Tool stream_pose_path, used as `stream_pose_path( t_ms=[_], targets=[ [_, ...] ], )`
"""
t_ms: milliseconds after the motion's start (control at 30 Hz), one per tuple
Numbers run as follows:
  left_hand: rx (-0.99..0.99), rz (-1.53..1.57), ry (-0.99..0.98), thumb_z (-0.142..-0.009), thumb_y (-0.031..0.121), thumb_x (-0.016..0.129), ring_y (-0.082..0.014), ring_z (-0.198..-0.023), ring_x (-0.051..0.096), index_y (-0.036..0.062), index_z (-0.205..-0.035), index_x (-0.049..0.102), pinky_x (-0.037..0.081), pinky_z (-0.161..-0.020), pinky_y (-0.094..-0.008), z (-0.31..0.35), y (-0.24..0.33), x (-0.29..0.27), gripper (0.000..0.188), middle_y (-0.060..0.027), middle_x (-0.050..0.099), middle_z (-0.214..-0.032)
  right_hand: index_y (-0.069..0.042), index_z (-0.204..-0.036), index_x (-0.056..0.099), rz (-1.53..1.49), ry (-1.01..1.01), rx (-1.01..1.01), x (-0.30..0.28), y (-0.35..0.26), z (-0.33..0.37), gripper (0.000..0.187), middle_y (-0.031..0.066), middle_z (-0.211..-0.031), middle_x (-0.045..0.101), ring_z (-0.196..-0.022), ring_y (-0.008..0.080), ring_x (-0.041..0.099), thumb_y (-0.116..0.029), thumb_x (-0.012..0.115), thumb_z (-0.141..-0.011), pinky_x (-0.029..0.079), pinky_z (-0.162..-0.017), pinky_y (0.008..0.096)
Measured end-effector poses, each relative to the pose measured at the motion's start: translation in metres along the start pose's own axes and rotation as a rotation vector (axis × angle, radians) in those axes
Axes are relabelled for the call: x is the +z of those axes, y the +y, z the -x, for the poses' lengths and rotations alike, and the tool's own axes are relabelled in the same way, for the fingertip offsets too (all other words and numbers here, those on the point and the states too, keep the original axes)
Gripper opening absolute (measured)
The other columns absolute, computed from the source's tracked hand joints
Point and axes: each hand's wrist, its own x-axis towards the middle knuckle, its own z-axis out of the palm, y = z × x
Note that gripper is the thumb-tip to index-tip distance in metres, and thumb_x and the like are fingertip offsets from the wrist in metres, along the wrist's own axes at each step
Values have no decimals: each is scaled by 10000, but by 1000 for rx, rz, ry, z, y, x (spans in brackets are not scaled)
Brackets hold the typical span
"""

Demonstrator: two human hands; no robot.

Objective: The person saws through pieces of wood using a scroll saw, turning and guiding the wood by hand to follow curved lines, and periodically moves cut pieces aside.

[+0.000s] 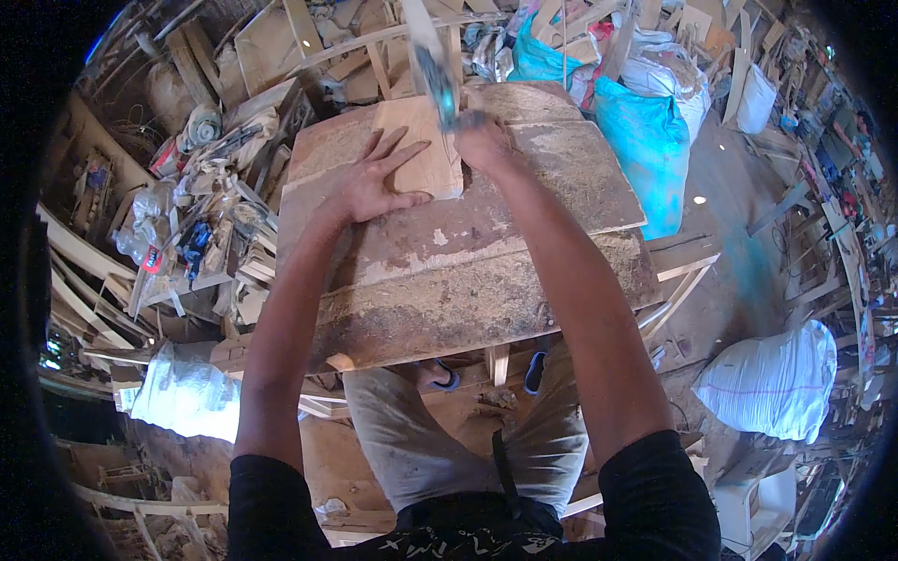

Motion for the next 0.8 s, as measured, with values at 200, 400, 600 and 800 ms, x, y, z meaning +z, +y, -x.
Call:
stream_pose_path(
  t_ms=[200,400,600,800],
  targets=[
    [-2,12,-1,-784,743,796,-493,-1620,180,422,-1641,426,276,-1313,-597,-3,0,-1,987,-99,261,-1780,-39,-1288,702,52,-62,-13,-3,4,-10,396,303,-1309,694,-1237,472,667,-274,505,-1038,513,-1075,582],
    [21,20,11,-750,796,775,-514,-1614,172,416,-1638,438,256,-1328,-569,-5,-6,2,1023,-130,275,-1770,-31,-1283,704,86,-96,41,-8,-4,-6,432,287,-1328,692,-1258,476,653,-329,486,-1060,511,-1084,570],
    [23,16,13,-745,807,771,-511,-1615,176,412,-1635,443,253,-1331,-566,-5,-10,3,1028,-136,282,-1767,-85,-1336,689,29,-51,61,5,4,-10,446,246,-1337,701,-1250,458,661,-368,506,-1044,522,-1067,566],
    [26,49,7,-770,733,819,-479,-1629,162,399,-1637,444,235,-1329,-586,-9,-10,1,1002,-153,267,-1771,-69,-1273,711,121,1,-8,13,18,-22,403,260,-1292,711,-1202,468,676,-320,505,-1035,526,-1045,577]
  ],
)
